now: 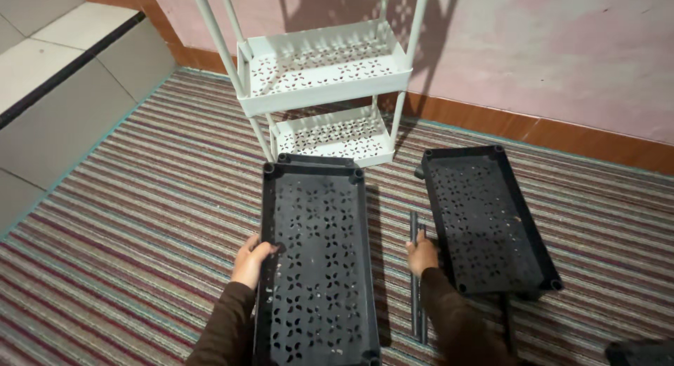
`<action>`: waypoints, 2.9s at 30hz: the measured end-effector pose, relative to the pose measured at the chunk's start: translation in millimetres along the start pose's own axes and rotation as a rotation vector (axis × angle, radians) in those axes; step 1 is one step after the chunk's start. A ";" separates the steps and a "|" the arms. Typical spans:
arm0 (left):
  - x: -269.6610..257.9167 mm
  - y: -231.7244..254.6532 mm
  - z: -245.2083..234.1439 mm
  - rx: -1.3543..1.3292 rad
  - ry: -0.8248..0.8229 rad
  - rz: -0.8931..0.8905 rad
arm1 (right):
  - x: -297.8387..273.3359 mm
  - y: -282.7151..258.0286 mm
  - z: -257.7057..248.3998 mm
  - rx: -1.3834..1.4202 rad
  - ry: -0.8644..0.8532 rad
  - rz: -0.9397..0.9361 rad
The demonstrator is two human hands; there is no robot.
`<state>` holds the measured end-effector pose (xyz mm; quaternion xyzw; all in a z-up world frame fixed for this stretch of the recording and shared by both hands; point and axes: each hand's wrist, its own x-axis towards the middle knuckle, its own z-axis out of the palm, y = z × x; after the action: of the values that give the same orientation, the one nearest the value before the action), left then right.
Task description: The person assembles a white plastic shelving unit by inserting white support rods into the side panels and attaching perforated shelves. They handle black trays and rods separately, placing them aside before focusing on the white frame assembly.
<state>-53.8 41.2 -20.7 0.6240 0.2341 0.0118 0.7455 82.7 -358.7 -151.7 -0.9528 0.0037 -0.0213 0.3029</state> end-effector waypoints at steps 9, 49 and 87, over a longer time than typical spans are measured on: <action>14.0 -17.9 60.5 -0.102 -0.105 -0.070 | -74.5 -55.8 -82.3 0.980 -0.702 0.410; 53.5 -140.7 136.3 1.020 0.091 -0.116 | -84.6 2.9 -148.9 0.955 -0.170 0.669; 37.7 -110.4 158.6 1.205 0.349 0.506 | -90.9 8.4 -209.1 1.062 -0.179 0.598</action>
<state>7.2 -118.2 -118.9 0.9552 0.1634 0.1538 0.1929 -17.1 -484.3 10.5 -0.6276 0.2341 0.1455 0.7281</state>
